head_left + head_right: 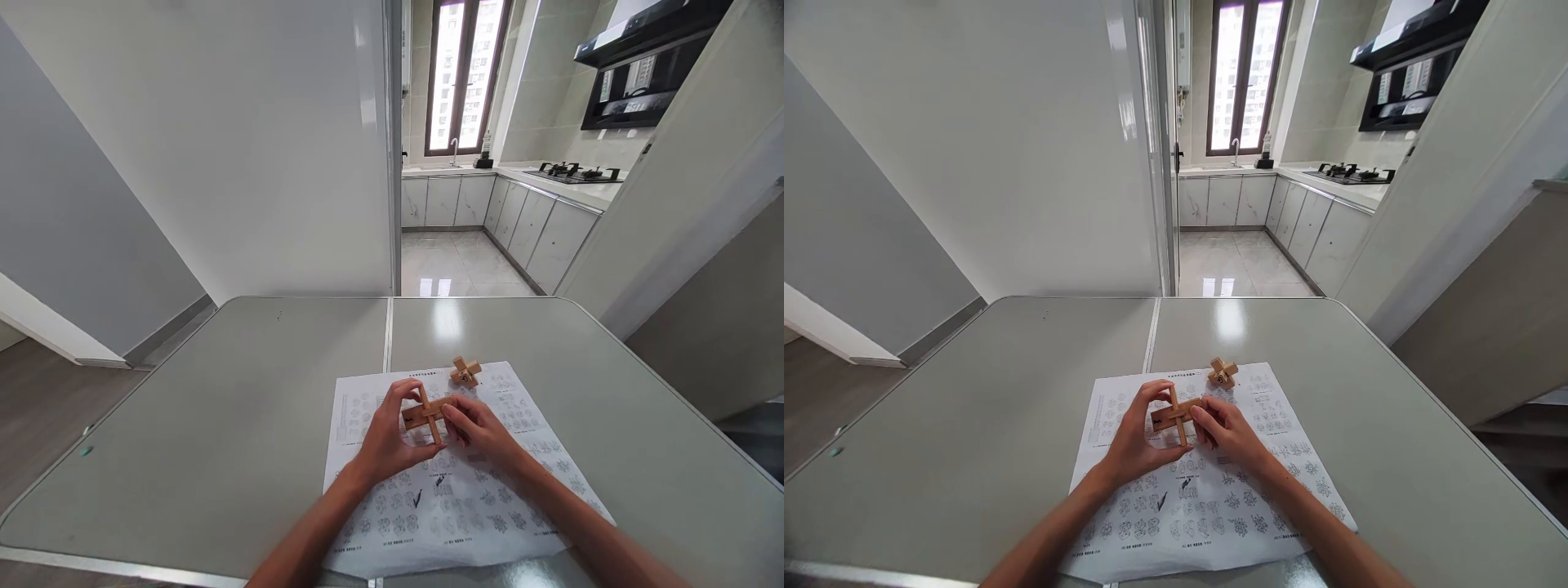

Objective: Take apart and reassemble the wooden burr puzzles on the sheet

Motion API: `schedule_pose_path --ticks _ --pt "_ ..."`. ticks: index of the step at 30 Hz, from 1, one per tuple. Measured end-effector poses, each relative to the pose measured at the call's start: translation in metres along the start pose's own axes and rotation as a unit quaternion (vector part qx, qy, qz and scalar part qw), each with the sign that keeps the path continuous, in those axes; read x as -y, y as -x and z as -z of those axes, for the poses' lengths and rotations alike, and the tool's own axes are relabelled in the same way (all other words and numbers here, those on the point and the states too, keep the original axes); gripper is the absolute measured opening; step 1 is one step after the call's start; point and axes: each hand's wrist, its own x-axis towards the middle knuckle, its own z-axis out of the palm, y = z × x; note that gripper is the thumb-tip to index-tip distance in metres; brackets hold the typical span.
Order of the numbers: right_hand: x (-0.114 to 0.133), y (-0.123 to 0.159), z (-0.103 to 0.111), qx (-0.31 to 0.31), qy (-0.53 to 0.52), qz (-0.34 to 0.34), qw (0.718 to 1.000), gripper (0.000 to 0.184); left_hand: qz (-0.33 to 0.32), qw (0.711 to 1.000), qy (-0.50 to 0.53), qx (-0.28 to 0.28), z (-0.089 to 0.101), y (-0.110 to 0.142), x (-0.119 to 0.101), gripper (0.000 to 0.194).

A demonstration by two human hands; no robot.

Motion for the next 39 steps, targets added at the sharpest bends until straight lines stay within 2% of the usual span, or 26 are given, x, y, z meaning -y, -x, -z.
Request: schedule_pose_path --ticks 9,14,23,34,39 --pt "-0.004 -0.001 0.002 0.026 -0.01 -0.013 1.0 0.047 0.015 1.0 0.006 0.002 0.001 0.002 0.004 0.09" --pt "-0.002 -0.002 0.002 0.045 -0.021 -0.021 0.999 0.046 0.01 0.999 0.019 0.026 0.002 0.001 0.003 0.089" --pt "-0.004 -0.004 -0.002 -0.001 -0.005 0.005 1.0 0.048 0.008 1.0 -0.011 -0.001 -0.001 0.0 0.003 0.088" --pt "-0.001 -0.001 -0.01 0.015 -0.025 -0.006 1.0 0.044 -0.003 1.0 0.001 -0.008 -0.002 0.001 0.001 0.084" --pt "0.001 -0.001 -0.011 0.01 -0.028 -0.019 0.999 0.05 -0.003 1.0 -0.009 -0.005 0.0 0.002 0.002 0.087"
